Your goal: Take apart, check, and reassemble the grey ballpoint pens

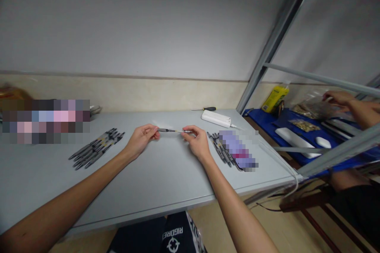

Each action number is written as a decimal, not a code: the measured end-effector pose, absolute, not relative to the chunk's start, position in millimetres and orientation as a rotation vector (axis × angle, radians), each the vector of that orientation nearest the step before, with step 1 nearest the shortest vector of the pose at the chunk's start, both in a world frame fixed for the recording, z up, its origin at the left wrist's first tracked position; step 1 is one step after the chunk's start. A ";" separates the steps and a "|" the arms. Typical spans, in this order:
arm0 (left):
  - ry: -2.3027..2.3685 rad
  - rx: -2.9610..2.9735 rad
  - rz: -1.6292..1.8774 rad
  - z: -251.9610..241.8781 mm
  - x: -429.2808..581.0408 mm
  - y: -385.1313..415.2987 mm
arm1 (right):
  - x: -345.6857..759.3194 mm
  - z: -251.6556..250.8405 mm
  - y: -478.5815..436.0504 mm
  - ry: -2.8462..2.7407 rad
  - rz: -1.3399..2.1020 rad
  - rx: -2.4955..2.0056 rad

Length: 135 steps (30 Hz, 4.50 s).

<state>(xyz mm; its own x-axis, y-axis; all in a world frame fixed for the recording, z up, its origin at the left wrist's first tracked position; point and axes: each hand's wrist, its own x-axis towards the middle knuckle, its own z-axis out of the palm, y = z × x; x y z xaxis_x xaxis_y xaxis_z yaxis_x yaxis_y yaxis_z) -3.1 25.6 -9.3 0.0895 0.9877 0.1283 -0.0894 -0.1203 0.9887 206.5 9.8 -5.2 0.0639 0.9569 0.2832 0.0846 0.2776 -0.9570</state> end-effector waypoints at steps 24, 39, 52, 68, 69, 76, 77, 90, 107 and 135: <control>1.314 1.509 1.259 -11.4 -8.3 29.2 | 210.6 -2.8 10.6 -1.179 0.910 -1.073; 1.374 1.516 1.302 -7.5 -9.8 28.8 | 214.2 -0.6 12.0 -1.003 0.885 -1.100; 1.379 1.530 1.276 -9.7 -9.7 29.5 | 211.6 5.1 8.3 -1.001 0.895 -1.109; 1.283 1.563 1.181 -7.8 -1.2 22.8 | 206.8 0.3 5.7 -1.291 0.945 -1.106; 1.277 1.577 1.175 -7.9 -1.3 22.6 | 206.3 0.3 5.2 -1.312 0.945 -1.112; 1.158 1.616 1.216 -11.9 -5.6 27.0 | 204.3 1.4 2.2 -1.414 0.914 -1.143; 1.127 1.591 1.228 -12.5 -5.6 27.5 | 203.8 1.4 1.6 -1.422 0.939 -1.122; 1.042 1.293 1.303 -8.6 -5.9 28.3 | 202.4 2.7 1.5 -1.325 1.121 -0.994; 1.050 1.229 1.285 -4.2 -5.1 25.5 | 206.2 0.2 0.8 -1.534 0.969 -1.263; 1.022 1.115 1.265 -3.3 -0.2 21.1 | 202.1 5.5 -2.8 -1.525 1.021 -1.200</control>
